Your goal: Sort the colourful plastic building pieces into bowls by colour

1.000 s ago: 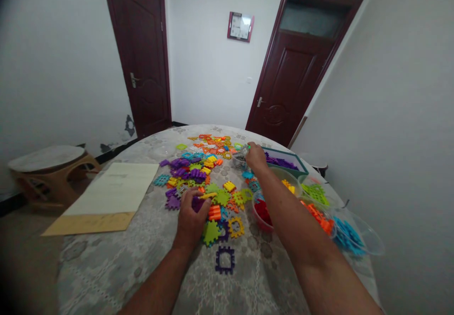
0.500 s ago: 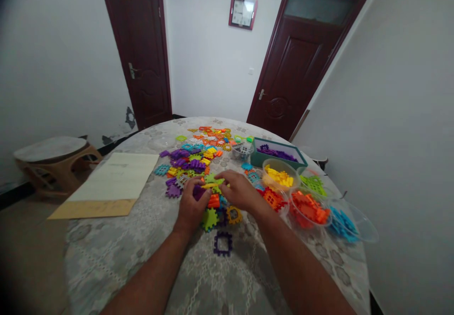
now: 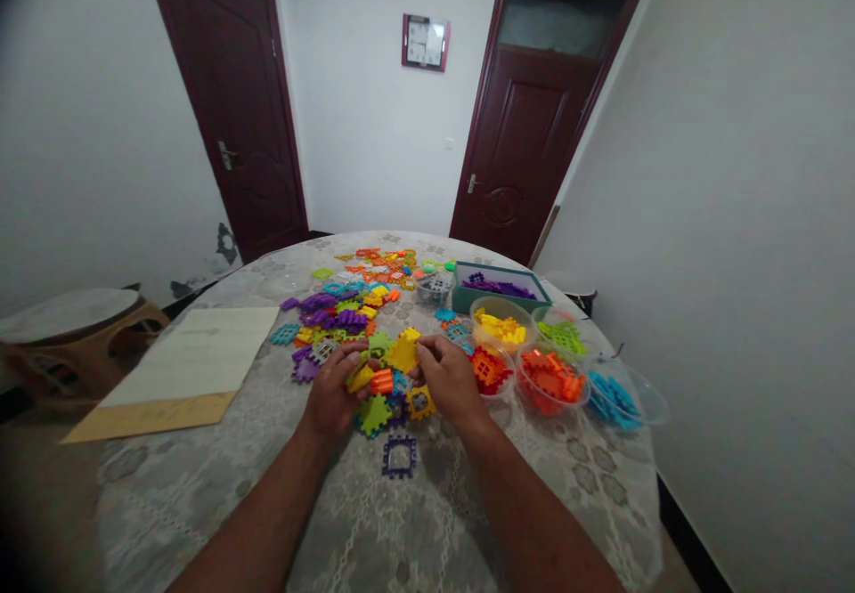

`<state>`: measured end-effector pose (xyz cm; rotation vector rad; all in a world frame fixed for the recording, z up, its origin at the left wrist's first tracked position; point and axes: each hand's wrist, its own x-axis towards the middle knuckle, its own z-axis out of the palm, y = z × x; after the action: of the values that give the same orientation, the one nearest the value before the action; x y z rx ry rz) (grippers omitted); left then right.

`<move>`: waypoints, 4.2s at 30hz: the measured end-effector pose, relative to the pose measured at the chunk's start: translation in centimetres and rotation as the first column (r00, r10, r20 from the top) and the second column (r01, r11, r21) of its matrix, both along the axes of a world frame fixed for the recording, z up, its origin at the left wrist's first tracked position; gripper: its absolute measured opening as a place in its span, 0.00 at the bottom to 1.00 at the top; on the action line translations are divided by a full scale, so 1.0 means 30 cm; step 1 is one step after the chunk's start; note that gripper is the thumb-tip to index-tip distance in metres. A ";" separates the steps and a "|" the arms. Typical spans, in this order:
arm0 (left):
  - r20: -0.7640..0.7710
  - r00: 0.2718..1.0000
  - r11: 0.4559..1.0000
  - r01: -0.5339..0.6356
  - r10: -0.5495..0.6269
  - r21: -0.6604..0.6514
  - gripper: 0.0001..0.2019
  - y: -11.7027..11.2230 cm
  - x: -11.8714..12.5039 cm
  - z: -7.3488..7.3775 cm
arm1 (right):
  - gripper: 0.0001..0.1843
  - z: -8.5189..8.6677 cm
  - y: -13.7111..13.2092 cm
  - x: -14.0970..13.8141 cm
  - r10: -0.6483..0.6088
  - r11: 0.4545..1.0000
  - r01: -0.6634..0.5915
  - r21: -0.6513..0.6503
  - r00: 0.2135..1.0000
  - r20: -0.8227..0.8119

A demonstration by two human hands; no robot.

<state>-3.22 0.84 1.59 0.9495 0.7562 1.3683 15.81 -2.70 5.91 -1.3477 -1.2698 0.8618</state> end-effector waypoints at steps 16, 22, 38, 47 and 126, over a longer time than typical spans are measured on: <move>0.241 0.964 0.980 0.148 -0.112 -0.135 0.22 -0.002 -0.003 0.024 | 0.15 0.142 0.076 0.455 -0.635 0.772 0.385 0.505 0.498 0.590; 0.306 0.924 0.953 0.275 -0.227 -0.123 0.21 -0.023 -0.004 0.031 | 0.13 0.075 -0.002 0.219 -0.409 0.862 0.118 0.492 0.736 0.539; 0.462 0.796 0.763 0.561 -0.390 -0.322 0.10 -0.024 -0.006 0.008 | 0.17 -0.030 -0.097 -0.105 0.085 0.906 -0.269 0.326 0.872 0.483; 0.413 0.823 0.775 0.535 -0.389 -0.337 0.12 -0.024 -0.020 0.027 | 0.08 -0.068 -0.105 -0.096 0.014 0.930 -0.161 0.332 0.915 0.403; 0.575 0.742 0.777 0.569 -0.344 -0.270 0.17 -0.016 -0.014 0.037 | 0.16 0.035 -0.059 0.062 -0.130 0.893 -0.212 0.396 0.723 0.678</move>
<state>-3.64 0.37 2.70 0.3542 0.3498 0.8706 17.67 -4.48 6.96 -1.2877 -1.9439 0.0119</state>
